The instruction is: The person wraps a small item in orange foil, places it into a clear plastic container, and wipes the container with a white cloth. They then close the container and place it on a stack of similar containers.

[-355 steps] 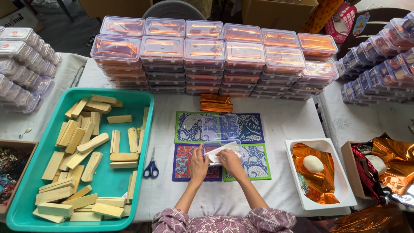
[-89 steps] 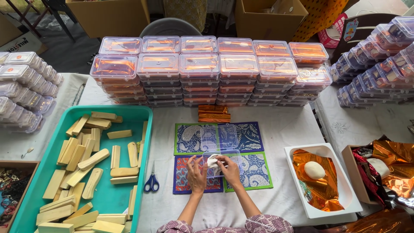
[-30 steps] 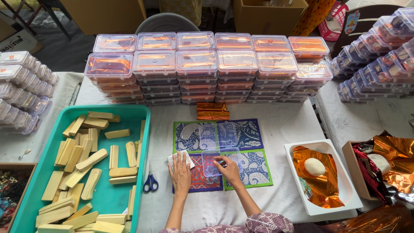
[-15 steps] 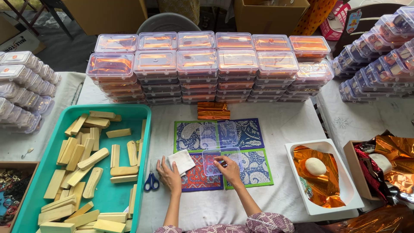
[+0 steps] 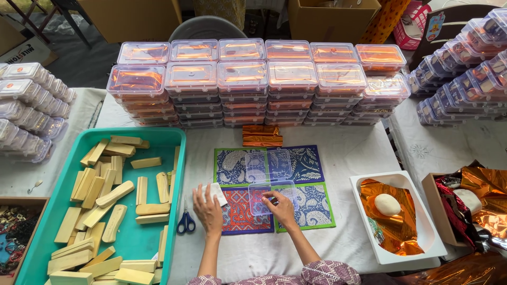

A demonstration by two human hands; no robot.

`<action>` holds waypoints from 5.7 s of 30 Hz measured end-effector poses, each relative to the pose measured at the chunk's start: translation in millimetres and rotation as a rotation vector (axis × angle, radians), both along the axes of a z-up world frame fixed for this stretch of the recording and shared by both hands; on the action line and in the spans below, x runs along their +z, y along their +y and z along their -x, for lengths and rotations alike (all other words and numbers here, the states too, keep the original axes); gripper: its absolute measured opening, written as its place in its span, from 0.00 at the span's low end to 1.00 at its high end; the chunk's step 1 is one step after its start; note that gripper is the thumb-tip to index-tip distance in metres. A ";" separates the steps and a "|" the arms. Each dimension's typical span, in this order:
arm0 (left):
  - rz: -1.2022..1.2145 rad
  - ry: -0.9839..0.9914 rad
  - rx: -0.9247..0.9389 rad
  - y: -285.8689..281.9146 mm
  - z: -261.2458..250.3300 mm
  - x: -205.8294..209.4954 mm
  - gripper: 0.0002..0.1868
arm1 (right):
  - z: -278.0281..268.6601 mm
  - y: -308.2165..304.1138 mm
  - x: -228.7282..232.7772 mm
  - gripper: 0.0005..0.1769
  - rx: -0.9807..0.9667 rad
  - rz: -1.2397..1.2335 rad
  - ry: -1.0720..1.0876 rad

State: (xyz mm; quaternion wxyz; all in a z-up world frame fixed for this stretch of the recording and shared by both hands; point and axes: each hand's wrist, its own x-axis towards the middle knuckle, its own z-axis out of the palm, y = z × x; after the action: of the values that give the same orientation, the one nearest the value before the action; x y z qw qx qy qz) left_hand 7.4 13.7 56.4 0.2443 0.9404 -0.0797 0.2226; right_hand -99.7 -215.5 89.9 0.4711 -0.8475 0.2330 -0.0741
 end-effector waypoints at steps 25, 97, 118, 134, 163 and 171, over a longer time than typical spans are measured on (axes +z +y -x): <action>-0.037 0.042 -0.340 -89.0 -84.1 38.7 0.17 | 1.4 10.2 14.3 0.09 0.047 0.259 0.033; 1.093 0.764 -0.582 -115.3 42.7 39.9 0.27 | 16.8 -19.8 5.6 0.16 -0.169 -0.979 -0.357; -0.175 -0.191 -1.035 -73.1 36.4 63.1 0.27 | 33.0 -47.4 1.8 0.16 0.068 -0.492 0.008; -0.209 0.008 -0.959 -90.6 15.8 62.0 0.27 | 12.4 -53.1 62.9 0.30 0.192 0.135 -0.119; -0.217 0.422 -0.916 -102.5 5.4 -8.3 0.29 | 7.3 -51.1 18.4 0.20 0.440 0.275 0.180; -0.331 0.438 -0.907 -99.1 7.4 -21.2 0.28 | 7.9 -54.4 1.8 0.20 0.471 0.313 0.180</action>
State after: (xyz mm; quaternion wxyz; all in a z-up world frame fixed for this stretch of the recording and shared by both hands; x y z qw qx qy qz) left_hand -0.1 -85.4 35.1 0.1751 0.8619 -0.4598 -0.1228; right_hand -107.6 -269.9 91.7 0.3163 -0.9438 0.0564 0.0777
